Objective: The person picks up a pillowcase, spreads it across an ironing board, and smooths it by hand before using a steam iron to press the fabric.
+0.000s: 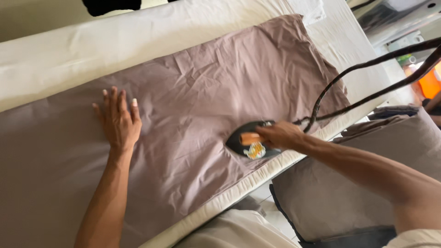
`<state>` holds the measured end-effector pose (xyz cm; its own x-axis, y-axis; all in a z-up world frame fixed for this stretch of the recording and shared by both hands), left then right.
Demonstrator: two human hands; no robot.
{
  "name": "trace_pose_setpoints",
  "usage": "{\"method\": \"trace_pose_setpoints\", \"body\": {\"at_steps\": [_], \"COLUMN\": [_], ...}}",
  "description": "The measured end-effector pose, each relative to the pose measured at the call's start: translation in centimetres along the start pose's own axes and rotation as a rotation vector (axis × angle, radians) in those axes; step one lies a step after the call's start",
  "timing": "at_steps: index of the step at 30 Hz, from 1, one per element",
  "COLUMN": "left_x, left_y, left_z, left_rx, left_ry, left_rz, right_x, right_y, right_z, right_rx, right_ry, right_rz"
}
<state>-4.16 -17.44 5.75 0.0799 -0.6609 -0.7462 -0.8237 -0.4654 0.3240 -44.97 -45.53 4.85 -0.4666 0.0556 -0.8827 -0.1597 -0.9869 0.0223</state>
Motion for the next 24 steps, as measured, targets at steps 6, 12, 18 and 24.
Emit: {"method": "trace_pose_setpoints", "body": {"at_steps": [6, 12, 18, 24], "left_x": [-3.7, -3.3, -3.3, -3.2], "left_y": [-7.3, -8.5, -8.5, -8.8], "left_z": [1.8, 1.9, 2.0, 2.1], "left_rx": [-0.124, -0.278, -0.414, -0.371], "left_ry": [-0.043, -0.084, -0.215, -0.179], "left_rz": [-0.093, -0.092, -0.017, -0.024], "right_x": [-13.7, -23.0, -22.2, -17.7], "right_y": [2.3, 5.4, 7.1, 0.1], "right_z": [-14.0, -25.2, -28.1, -20.1], "right_rx": [0.206, 0.252, 0.289, 0.199], "right_ry": [0.067, 0.311, 0.209, 0.160], "right_rz": [0.009, -0.082, -0.364, -0.306]}}
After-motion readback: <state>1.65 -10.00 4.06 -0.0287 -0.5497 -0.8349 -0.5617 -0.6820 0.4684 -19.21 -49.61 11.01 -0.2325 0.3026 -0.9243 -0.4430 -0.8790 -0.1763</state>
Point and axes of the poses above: each hand's wrist, its own z-axis away from the middle knuckle, its own x-axis out of the palm, y = z × x, the point moved 6 cm from there along -z, towards the middle knuckle, and after that the axes turned 10 degrees about z, right-handed, at the moved point
